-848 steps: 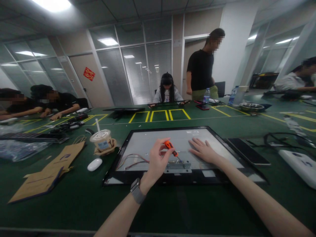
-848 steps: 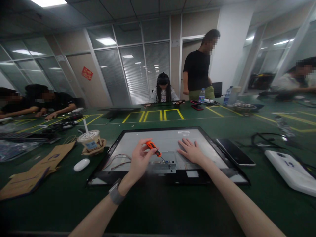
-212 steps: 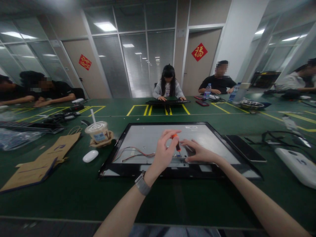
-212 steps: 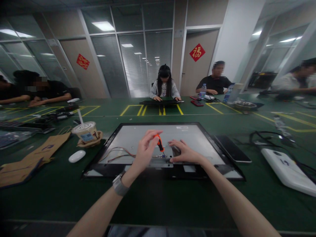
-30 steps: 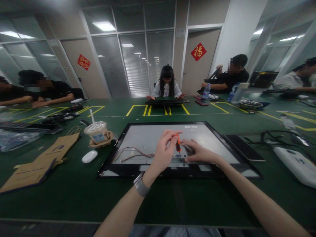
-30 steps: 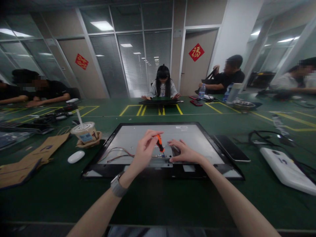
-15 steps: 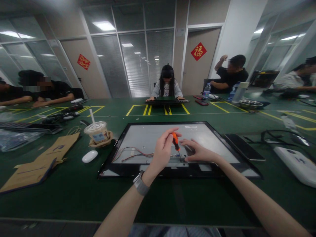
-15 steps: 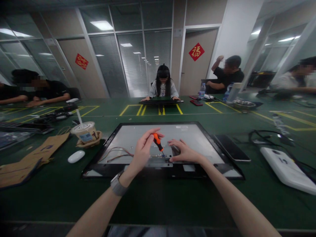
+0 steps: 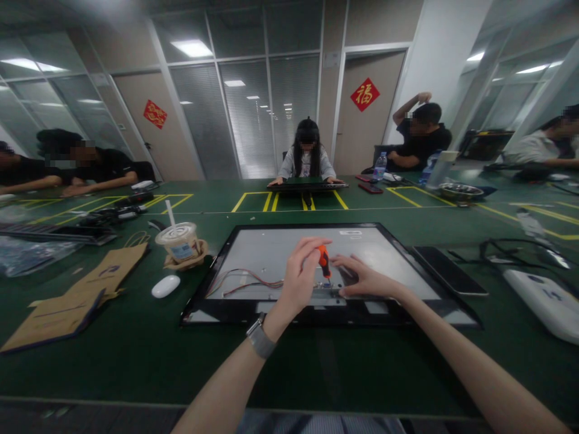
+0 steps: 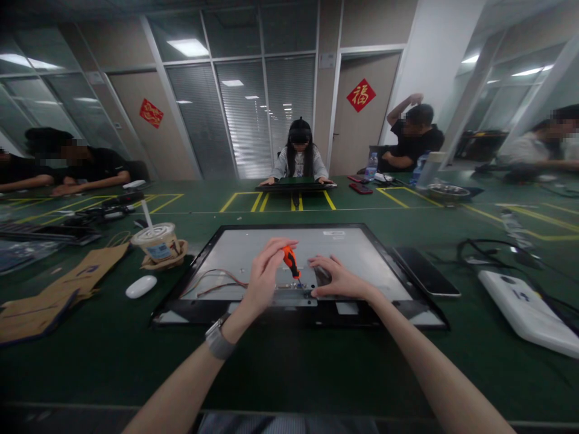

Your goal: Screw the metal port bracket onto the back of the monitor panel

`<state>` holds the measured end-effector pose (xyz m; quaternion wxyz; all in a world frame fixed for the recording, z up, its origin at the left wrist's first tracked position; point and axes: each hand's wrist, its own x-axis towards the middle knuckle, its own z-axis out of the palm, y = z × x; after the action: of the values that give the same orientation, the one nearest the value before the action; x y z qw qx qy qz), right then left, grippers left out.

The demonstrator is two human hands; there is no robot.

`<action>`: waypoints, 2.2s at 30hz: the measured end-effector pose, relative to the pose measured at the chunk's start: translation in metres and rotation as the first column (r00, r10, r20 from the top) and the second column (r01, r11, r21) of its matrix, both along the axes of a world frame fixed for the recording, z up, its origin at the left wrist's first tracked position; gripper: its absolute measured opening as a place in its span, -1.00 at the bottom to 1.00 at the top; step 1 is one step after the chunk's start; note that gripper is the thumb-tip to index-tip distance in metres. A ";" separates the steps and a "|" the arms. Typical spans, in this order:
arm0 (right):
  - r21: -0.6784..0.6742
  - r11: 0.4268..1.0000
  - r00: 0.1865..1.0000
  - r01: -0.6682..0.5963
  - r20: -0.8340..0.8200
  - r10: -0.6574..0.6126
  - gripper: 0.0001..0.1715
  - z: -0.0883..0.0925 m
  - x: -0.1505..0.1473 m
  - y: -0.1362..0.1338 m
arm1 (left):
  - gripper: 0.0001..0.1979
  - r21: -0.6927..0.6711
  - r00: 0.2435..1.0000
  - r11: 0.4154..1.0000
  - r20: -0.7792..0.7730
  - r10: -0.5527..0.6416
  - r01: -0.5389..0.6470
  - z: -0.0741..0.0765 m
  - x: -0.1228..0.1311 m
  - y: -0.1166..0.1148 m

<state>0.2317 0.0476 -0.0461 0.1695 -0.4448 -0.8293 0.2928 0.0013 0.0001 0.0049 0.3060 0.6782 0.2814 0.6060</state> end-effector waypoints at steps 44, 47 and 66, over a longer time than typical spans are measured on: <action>0.392 0.909 0.928 0.137 0.271 -0.257 -0.46 -0.032 0.010 0.020 | -0.68 0.174 0.980 0.982 -0.168 0.110 -0.081 -0.010 -0.004 0.007; 0.398 0.907 0.922 0.134 0.285 -0.261 -0.46 -0.034 0.010 0.021 | -0.69 0.194 0.969 0.980 -0.227 0.095 -0.051 -0.007 -0.006 0.004; 0.406 0.903 0.929 0.140 0.262 -0.262 -0.46 -0.036 0.011 0.021 | -0.54 0.138 0.964 0.989 -0.267 -0.014 0.053 -0.005 -0.012 0.009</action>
<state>0.2422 0.0688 -0.0822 0.1496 -0.5281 -0.8352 0.0333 -0.0105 0.0089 0.0003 0.2259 0.7782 0.2640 0.5232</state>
